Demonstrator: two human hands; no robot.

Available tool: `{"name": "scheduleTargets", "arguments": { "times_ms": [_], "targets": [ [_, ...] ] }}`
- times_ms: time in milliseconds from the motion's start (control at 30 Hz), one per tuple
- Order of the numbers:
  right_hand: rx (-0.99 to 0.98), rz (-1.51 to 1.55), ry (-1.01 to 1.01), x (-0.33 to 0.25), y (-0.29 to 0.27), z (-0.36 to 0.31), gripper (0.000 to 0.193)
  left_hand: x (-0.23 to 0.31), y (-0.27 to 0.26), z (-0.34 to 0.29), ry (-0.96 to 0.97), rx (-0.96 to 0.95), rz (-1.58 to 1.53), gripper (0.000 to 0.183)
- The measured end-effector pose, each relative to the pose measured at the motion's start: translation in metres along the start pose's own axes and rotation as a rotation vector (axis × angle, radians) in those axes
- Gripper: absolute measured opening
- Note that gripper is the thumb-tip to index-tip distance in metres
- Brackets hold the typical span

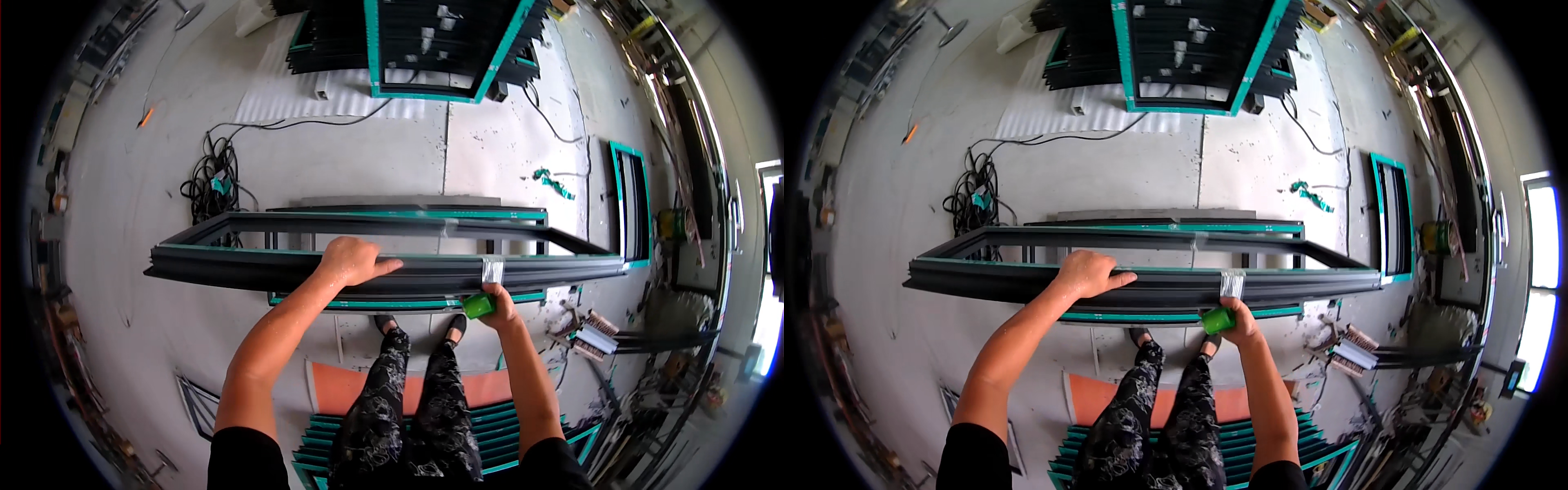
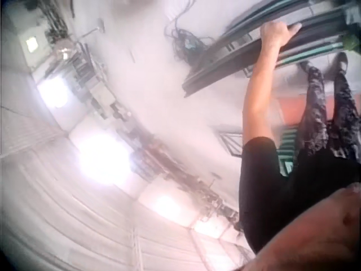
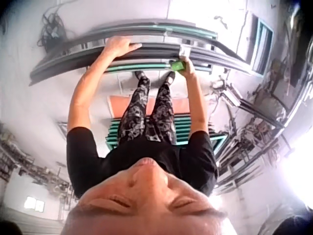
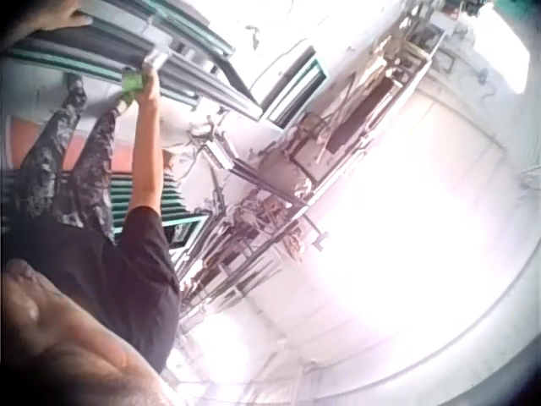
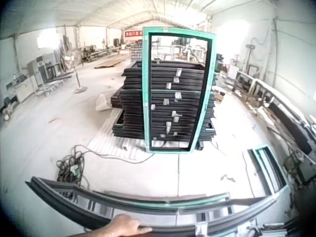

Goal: The person trims green tape from metal frames using scissors, cuts long metal bars with a circular saw, and applies green tape to the edges of the frames.

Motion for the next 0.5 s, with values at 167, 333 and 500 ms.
{"name": "scheduleTargets", "arguments": {
  "times_ms": [167,333,500],
  "targets": [
    [0.042,-0.075,0.026,0.017,-0.040,0.067,0.036,-0.044,0.066,0.040,0.013,-0.001,0.035,0.067],
    [-0.069,-0.106,0.087,0.050,-0.098,0.093,0.023,-0.063,0.155,0.041,-0.021,0.054,-0.037,0.061],
    [0.030,-0.082,0.163,0.088,-0.153,0.062,0.020,-0.043,0.224,0.021,0.036,-0.007,-0.072,0.058]
  ]
}}
Point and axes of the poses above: each hand's wrist, its own z-axis towards the middle knuckle, its own y-axis out of the palm, x = y × z, the point moved 9 cm from there along z, towards the middle knuckle, and after that the axes turned 7 degrees about -z, right-handed, at the moved point
